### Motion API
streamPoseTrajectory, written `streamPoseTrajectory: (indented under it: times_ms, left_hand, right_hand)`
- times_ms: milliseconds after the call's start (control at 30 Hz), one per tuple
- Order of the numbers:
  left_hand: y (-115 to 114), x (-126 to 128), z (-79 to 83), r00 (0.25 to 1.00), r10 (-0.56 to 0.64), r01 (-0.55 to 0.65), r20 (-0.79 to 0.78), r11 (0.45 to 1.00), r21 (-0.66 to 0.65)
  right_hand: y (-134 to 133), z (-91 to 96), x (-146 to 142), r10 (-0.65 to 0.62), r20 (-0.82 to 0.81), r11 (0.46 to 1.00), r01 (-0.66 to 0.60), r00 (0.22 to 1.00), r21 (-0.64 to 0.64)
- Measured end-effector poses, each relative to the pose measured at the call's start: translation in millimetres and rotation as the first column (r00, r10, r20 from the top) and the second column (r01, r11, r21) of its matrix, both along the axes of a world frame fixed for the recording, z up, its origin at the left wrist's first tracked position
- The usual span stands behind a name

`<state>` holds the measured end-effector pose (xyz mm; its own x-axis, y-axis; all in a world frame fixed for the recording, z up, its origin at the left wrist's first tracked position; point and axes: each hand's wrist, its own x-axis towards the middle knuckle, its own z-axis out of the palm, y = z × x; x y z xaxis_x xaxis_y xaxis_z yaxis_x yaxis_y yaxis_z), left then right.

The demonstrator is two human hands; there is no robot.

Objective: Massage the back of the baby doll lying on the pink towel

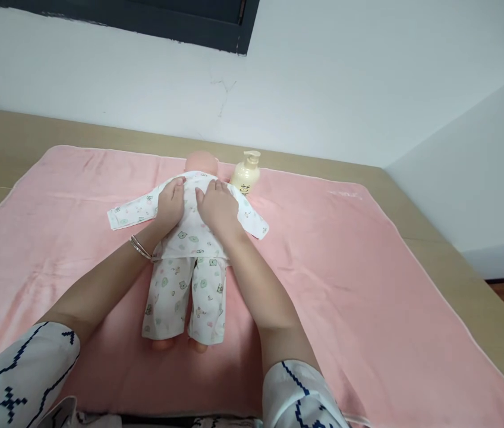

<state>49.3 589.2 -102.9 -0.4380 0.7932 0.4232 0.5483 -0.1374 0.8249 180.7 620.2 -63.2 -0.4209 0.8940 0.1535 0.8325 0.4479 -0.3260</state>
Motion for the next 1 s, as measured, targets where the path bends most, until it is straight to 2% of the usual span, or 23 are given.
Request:
streamPoseTrajectory:
  times_ms: [67,133,233,300,367,500,567,800,900,1000]
  left_hand:
    - [1,0,2.0,1.0,0.013,-0.012,0.011,0.999,-0.032]
    - [2,0,3.9,1.0,0.021,-0.02,0.01,0.997,-0.076]
    - [3,1,4.2,0.998,0.01,-0.017,-0.06,0.993,-0.116]
    - [4,2,1.9,0.993,0.011,-0.026,-0.114,0.991,-0.133]
    - [5,3,-2.2,0.989,0.015,-0.038,-0.149,0.988,-0.147]
    - [9,0,-11.7,0.98,0.015,-0.045,-0.201,0.989,-0.143]
    - [11,-2,-14.8,0.973,0.01,-0.042,-0.231,0.99,-0.134]
    - [9,-4,-11.5,0.942,-0.034,-0.009,-0.333,0.992,-0.127]
    - [6,-3,-6.6,0.916,-0.042,0.0,-0.398,0.995,-0.104]
    - [1,1,-3.1,0.899,0.008,-0.044,-0.437,0.996,-0.072]
  right_hand:
    - [-14,3.2,-4,-0.016,0.072,0.999,0.013,0.997,0.052]
    - [-20,5.0,-6,0.069,0.106,0.992,-0.08,0.992,0.101]
    - [-10,1.7,-6,0.196,0.059,0.975,-0.201,0.979,0.093]
    - [1,-2.1,-4,0.157,0.002,0.987,-0.157,0.988,0.045]
    - [6,-3.5,-2,0.066,-0.019,0.998,-0.065,0.998,0.023]
    - [-5,4.5,-2,-0.08,0.043,0.995,0.078,0.996,0.063]
    - [-8,8.3,-1,-0.101,0.071,0.994,0.097,0.992,0.058]
    - [20,-8.1,8,0.14,-0.077,0.989,-0.135,0.987,0.062]
    - [20,-8.1,8,0.175,-0.068,0.983,-0.17,0.982,0.074]
    - [5,1.1,3,0.138,0.0,0.986,-0.137,0.99,0.096]
